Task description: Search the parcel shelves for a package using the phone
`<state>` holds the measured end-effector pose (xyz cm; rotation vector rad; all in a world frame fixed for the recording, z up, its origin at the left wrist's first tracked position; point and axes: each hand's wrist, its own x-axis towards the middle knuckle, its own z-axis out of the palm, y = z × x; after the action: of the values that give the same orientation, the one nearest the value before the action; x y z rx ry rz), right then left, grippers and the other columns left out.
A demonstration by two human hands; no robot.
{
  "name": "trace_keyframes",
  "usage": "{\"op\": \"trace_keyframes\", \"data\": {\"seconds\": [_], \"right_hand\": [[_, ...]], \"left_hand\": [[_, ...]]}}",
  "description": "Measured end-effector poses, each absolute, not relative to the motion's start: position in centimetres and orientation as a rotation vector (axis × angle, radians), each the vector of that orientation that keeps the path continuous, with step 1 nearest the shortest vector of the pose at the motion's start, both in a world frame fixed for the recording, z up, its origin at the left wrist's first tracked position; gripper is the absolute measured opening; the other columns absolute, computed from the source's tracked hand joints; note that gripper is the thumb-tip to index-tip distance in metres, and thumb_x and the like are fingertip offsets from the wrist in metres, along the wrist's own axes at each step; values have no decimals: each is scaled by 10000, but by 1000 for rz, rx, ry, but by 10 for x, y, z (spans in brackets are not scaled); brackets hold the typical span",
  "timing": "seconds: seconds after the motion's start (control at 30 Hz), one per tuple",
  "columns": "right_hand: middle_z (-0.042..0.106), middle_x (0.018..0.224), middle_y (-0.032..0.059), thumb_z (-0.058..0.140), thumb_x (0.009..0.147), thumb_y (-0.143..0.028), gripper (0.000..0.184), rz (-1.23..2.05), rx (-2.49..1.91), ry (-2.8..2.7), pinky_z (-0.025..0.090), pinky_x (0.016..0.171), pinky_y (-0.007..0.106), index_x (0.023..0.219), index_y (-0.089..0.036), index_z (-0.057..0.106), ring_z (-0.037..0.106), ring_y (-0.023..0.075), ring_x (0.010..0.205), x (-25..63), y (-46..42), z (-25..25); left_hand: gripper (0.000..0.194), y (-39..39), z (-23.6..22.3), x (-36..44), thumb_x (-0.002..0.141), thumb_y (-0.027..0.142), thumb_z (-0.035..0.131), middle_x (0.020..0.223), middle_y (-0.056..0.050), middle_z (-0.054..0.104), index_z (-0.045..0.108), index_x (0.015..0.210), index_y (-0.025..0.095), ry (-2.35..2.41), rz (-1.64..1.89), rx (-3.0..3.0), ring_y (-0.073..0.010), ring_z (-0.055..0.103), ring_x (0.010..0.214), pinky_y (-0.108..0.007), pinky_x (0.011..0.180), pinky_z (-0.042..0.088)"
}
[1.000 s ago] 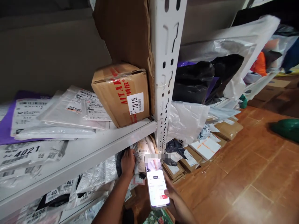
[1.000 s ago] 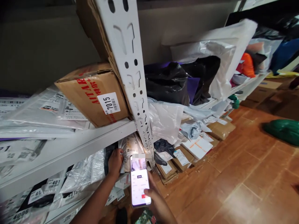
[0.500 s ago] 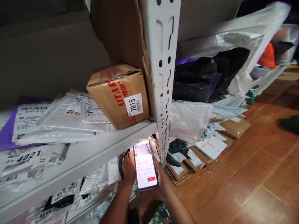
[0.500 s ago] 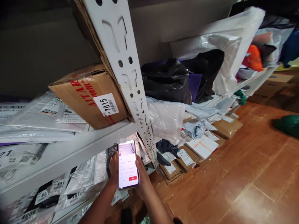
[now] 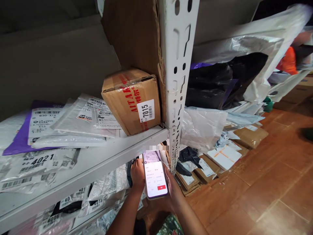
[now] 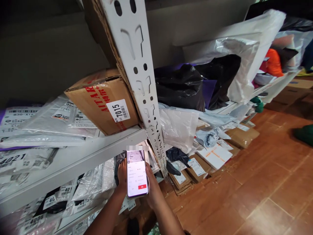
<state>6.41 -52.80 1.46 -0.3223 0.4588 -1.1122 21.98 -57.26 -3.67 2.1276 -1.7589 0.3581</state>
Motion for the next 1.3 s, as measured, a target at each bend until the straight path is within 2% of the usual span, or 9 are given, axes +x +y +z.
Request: {"op": "trace_keyframes", "data": {"seconds": [0.3,0.37,0.47,0.57,0.67,0.83,0.97,1.1,1.3], "right_hand": [[706,1089,26,719,696,-552,465,-1114,-338,424,442,950,415,1056,-268,639,574,296,1129,64,-529,18],[702,1100,37,763,667,-440,473,-1091,-352,394,437,954,427,1084,-261,628,578,307,1124,60,-526,21],[696,1116,56,776,517,-150,689,-1028,-386,325,439,945,459,1169,-254,582,591,336,1101,53,-520,21],[681,1146,54,714,503,-50,803,-1006,-451,262,436,949,462,1249,-267,512,601,320,1090,48,-516,17],[666,1169,59,718,563,-59,791,-1022,-508,243,433,958,445,1286,-268,475,608,295,1083,47,-514,13],[644,1215,49,725,584,-60,786,-1053,-512,228,447,946,405,1294,-286,473,606,271,1086,41,-510,16],[669,1172,49,741,609,-103,820,-1055,-532,262,496,867,383,1342,-287,421,634,275,1036,31,-503,16],[656,1202,29,760,573,-91,925,-1054,-478,317,485,905,379,1380,-310,364,594,281,1113,17,-492,9],[658,1198,61,823,537,-219,894,-1087,-357,313,453,954,426,1338,-310,436,562,323,1151,-15,-471,1]], "left_hand": [[183,-573,-34,220,819,118,435,862,-125,678,614,822,155,-1747,288,2161,-266,638,861,-371,800,482],[167,-572,-33,219,818,127,447,873,-118,677,609,829,169,-1741,277,2166,-258,634,869,-362,811,479],[136,-570,-31,217,821,146,471,859,-98,675,600,842,183,-1744,263,2166,-237,630,860,-341,819,476],[151,-570,-29,216,818,124,458,854,-96,676,598,846,171,-1756,261,2173,-237,628,850,-350,820,478],[162,-571,-30,216,808,102,457,862,-95,680,599,856,165,-1758,278,2190,-237,626,855,-351,813,480],[146,-573,-34,220,794,90,480,810,-55,669,593,790,183,-1795,328,2192,-209,628,814,-315,767,470],[141,-575,-38,223,791,91,486,791,-43,656,588,764,184,-1816,398,2183,-198,623,788,-301,723,446],[207,-578,-40,225,790,48,455,770,-39,657,597,732,187,-1826,468,2171,-183,625,754,-281,673,424],[205,-578,-37,226,797,51,479,754,-19,662,607,728,196,-1873,518,2157,-168,631,731,-262,646,415]]}}
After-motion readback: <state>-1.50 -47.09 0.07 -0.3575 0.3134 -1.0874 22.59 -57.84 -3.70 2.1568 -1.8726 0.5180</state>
